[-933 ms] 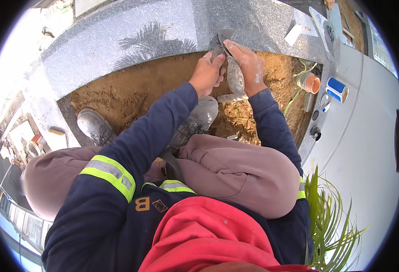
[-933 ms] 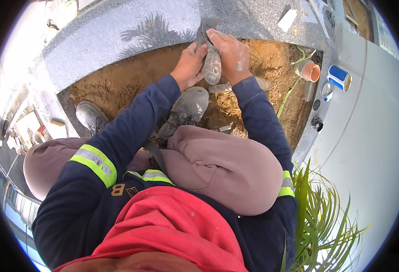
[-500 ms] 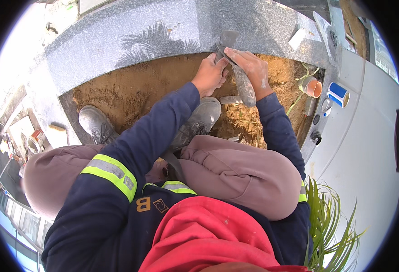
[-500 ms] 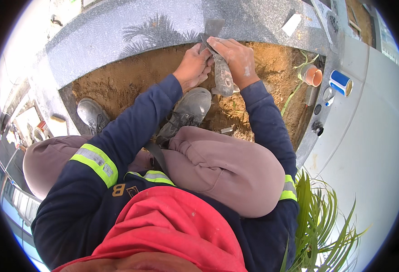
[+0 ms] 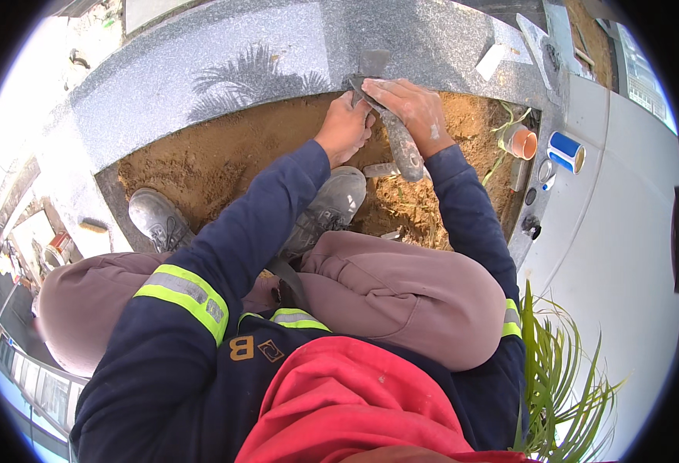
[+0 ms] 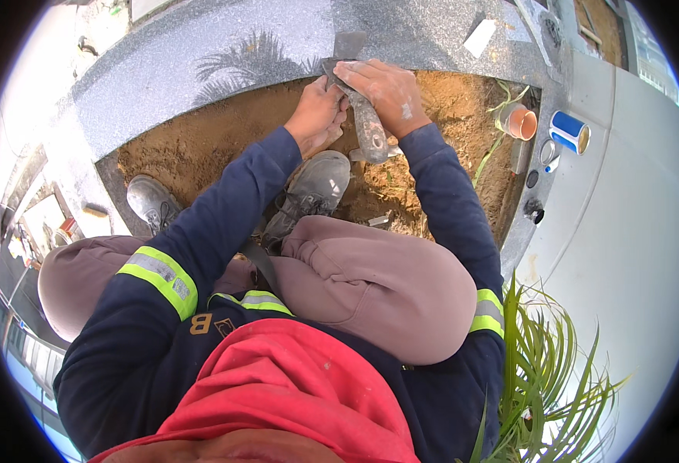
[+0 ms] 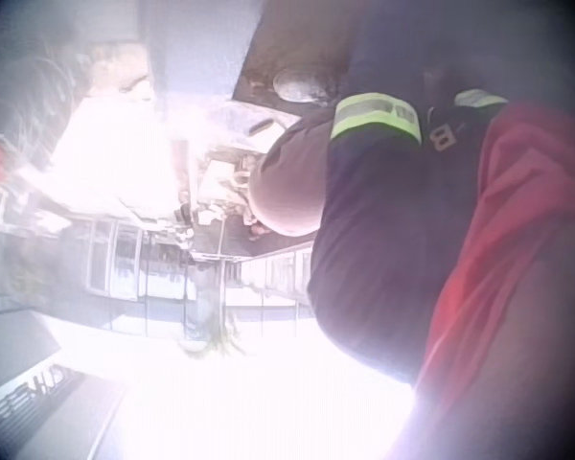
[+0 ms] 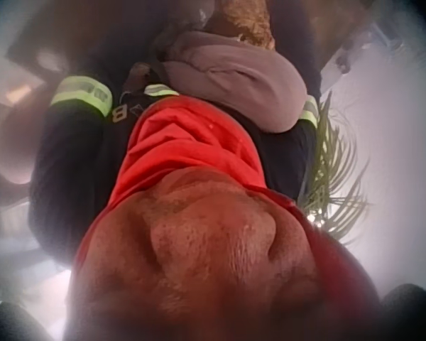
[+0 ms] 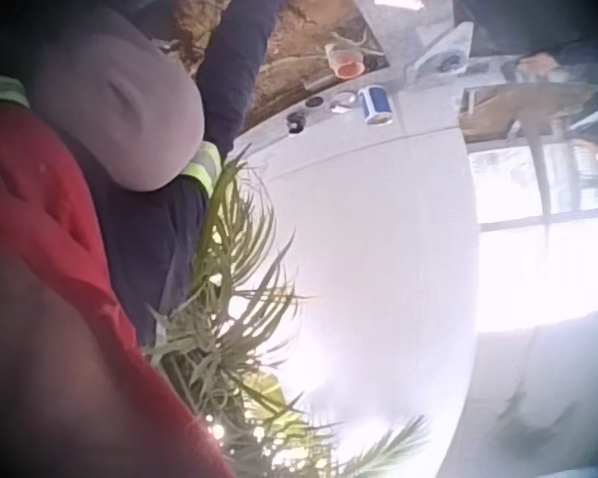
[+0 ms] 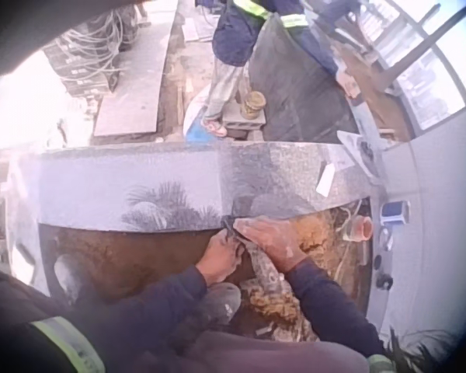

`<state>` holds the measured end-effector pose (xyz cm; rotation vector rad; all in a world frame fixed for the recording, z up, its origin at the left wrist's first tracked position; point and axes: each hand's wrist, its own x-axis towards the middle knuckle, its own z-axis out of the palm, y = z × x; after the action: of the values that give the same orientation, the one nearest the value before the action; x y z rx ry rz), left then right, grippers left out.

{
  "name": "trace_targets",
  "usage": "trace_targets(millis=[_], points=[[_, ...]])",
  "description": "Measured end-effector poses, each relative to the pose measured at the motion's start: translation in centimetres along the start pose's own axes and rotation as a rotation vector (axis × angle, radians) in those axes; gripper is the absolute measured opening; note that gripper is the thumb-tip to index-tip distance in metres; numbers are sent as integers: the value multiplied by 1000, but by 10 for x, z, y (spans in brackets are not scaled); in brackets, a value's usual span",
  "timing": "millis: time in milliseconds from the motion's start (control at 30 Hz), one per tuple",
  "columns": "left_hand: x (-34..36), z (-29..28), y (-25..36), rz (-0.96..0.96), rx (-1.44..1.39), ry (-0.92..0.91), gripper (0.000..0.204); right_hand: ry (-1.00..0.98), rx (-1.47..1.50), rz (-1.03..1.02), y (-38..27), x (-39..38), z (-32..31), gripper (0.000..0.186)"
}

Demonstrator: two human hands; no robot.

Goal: The person applies grout to the joints of a curved stone planter using a trowel and a brush. They smooth the grout along the seams and wipe excess material from the stone surface.

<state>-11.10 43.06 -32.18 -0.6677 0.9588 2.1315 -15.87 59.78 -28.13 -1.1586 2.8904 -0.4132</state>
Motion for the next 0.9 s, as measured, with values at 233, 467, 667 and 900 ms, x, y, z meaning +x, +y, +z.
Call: trace_targets(millis=[233, 467, 667, 900], points=[[3, -4, 2, -4, 114, 32, 17, 71, 21, 39, 6, 21, 3, 43], [2, -2, 2, -12, 135, 16, 20, 123, 11, 143, 11, 22, -7, 45], [7, -9, 4, 7, 146, 24, 26, 85, 76, 132, 5, 4, 14, 47], [1, -11, 0, 11, 202, 21, 27, 158, 32, 156, 49, 12, 8, 48]])
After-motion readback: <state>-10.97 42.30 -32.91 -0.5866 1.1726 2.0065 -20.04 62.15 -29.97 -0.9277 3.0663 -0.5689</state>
